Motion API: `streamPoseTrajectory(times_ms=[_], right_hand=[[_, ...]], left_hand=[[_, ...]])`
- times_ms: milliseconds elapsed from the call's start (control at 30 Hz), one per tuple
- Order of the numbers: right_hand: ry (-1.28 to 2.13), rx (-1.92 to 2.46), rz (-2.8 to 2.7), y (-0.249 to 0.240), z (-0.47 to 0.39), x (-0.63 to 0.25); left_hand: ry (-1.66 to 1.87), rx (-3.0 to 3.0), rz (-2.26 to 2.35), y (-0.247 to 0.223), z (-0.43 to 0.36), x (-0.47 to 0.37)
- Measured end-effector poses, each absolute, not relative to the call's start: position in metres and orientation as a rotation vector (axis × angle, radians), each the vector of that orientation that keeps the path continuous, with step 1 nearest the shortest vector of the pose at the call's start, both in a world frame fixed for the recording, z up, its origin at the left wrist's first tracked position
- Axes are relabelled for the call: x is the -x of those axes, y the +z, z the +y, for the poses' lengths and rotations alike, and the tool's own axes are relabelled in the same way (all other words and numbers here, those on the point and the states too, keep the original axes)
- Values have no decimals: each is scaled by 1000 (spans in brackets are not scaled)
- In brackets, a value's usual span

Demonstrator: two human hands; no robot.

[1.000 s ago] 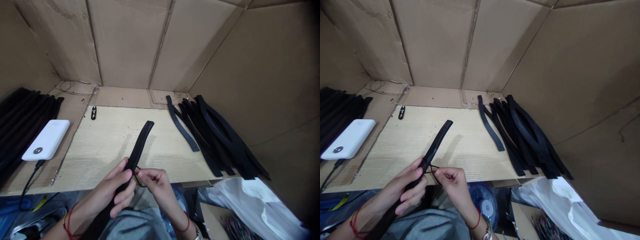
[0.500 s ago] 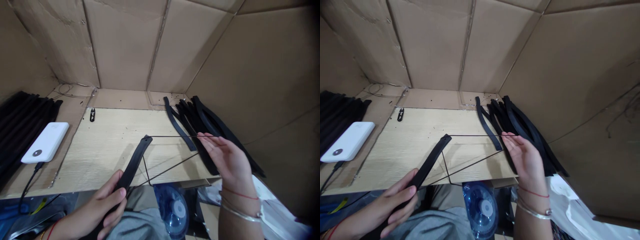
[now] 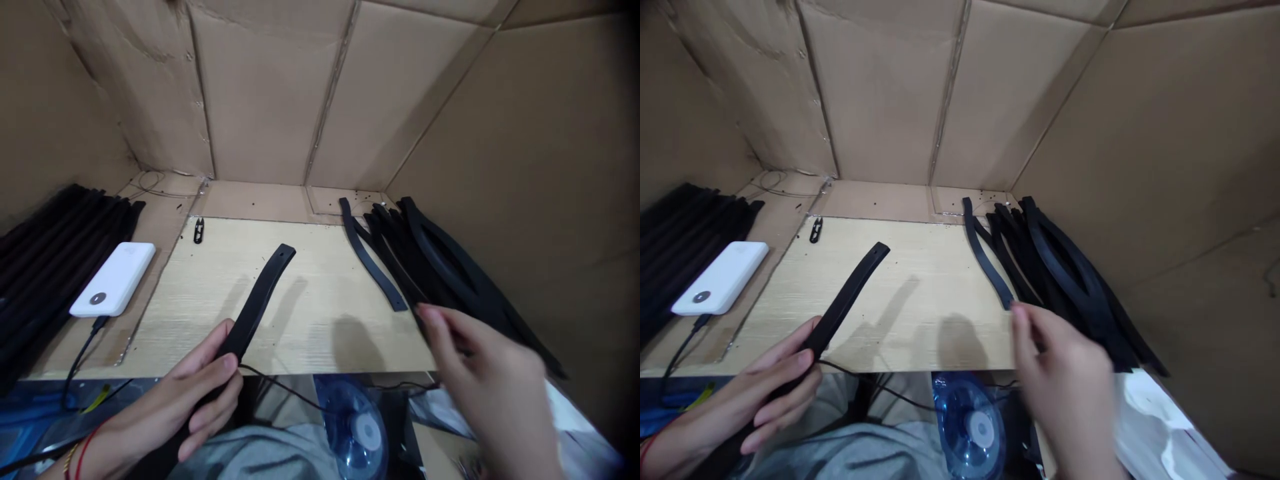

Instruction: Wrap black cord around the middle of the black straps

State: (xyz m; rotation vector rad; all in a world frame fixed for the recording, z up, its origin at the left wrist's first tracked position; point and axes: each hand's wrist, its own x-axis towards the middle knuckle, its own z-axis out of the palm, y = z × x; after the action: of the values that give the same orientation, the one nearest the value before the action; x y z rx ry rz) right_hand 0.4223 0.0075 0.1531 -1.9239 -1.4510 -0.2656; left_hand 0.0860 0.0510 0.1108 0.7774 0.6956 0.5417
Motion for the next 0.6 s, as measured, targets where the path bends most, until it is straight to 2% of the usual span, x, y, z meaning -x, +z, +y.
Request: streamPoseTrajectory(times_ms=[67, 167, 400, 500, 600], right_hand=[[-32, 1637, -1711, 149, -1, -364], [517, 1367, -1823, 139, -3, -300], [1314, 1179, -1080, 116, 12, -257], [1541, 1023, -815, 114, 13, -257], [1629, 893, -589, 113, 10, -256]], left_hand=[[543, -780, 644, 112, 53, -94], [517, -778, 585, 112, 52, -105], [586, -714, 667, 111, 47, -107], [618, -677, 525, 101, 45, -107], [686, -650, 309, 91, 41, -111]])
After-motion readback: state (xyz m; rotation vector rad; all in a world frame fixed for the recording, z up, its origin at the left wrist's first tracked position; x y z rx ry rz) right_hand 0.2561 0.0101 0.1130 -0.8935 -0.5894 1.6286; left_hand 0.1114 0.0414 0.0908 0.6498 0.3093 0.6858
